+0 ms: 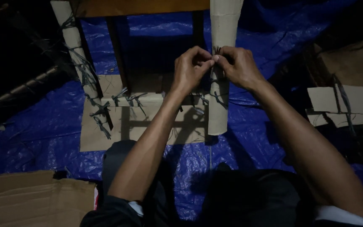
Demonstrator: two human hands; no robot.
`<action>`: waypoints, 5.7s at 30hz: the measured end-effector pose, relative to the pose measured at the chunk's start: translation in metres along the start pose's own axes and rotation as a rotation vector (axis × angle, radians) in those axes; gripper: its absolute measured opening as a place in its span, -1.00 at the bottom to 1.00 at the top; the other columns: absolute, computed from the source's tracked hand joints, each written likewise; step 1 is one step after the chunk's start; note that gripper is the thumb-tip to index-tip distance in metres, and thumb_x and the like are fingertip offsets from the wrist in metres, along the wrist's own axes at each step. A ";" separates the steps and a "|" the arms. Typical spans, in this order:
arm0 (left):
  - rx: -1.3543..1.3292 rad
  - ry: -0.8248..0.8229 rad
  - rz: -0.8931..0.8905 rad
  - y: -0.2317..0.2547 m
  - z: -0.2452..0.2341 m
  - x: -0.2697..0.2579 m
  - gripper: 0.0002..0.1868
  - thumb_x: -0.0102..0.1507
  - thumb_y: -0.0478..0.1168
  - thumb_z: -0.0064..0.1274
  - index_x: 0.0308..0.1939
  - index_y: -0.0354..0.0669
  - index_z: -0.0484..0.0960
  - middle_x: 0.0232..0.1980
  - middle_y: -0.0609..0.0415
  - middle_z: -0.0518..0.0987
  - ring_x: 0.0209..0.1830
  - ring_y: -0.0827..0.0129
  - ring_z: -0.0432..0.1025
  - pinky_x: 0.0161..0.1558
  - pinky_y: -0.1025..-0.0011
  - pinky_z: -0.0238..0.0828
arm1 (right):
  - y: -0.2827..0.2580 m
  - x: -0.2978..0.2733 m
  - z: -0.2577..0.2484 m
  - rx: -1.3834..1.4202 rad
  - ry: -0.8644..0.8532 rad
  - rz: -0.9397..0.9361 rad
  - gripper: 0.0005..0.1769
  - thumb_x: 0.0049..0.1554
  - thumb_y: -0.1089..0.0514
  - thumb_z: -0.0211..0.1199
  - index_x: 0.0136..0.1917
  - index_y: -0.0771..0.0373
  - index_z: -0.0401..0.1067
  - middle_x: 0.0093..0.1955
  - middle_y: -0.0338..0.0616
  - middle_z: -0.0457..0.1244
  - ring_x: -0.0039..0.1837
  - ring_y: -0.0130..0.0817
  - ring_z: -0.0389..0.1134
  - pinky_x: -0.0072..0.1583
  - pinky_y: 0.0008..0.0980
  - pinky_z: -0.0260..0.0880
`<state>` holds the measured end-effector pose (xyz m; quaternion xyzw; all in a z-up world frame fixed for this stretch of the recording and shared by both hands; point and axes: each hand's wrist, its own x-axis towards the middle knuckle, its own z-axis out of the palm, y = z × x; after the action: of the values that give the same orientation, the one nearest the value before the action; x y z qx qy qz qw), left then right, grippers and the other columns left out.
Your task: Wrapping wooden chair legs with protective padding and securing it with string.
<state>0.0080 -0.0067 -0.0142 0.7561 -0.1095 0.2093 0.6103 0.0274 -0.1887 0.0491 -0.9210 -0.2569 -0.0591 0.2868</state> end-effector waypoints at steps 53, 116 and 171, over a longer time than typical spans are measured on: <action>0.052 -0.244 0.268 -0.028 -0.001 0.026 -0.81 0.27 -0.34 0.23 -0.03 -0.12 0.69 -0.09 0.07 0.64 -0.03 0.24 0.61 0.03 0.24 0.61 | 0.020 -0.019 0.027 -0.278 0.401 -0.529 -0.77 0.22 0.41 0.38 0.08 0.38 0.37 0.03 0.02 0.30 0.05 -0.07 0.43 0.02 -0.22 0.50; 0.883 -1.019 0.095 -0.295 0.028 -0.440 -0.81 0.08 -0.19 0.13 -0.34 -0.23 0.72 -0.10 -0.19 0.65 -0.03 -0.11 0.54 -0.01 -0.04 0.45 | 0.072 -0.170 -0.023 0.428 -0.032 0.164 -0.52 0.59 0.00 -0.19 0.16 0.42 0.39 0.11 0.12 0.35 0.06 -0.21 0.45 0.03 -0.22 0.50; -0.629 -0.140 -0.817 -0.117 0.073 0.071 -0.02 0.50 0.43 -0.23 0.38 -0.60 0.34 -0.23 0.03 0.20 -0.39 0.31 0.11 -0.20 0.23 0.18 | 0.119 0.058 0.030 0.030 -0.060 0.059 -0.67 0.13 0.19 0.35 0.12 0.43 0.54 0.09 0.22 0.41 0.11 -0.04 0.49 0.06 -0.15 0.46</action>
<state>0.1332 -0.0441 -0.0971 0.5294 0.0963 -0.1403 0.8311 0.1367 -0.2307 -0.0202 -0.9251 -0.2389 -0.0191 0.2945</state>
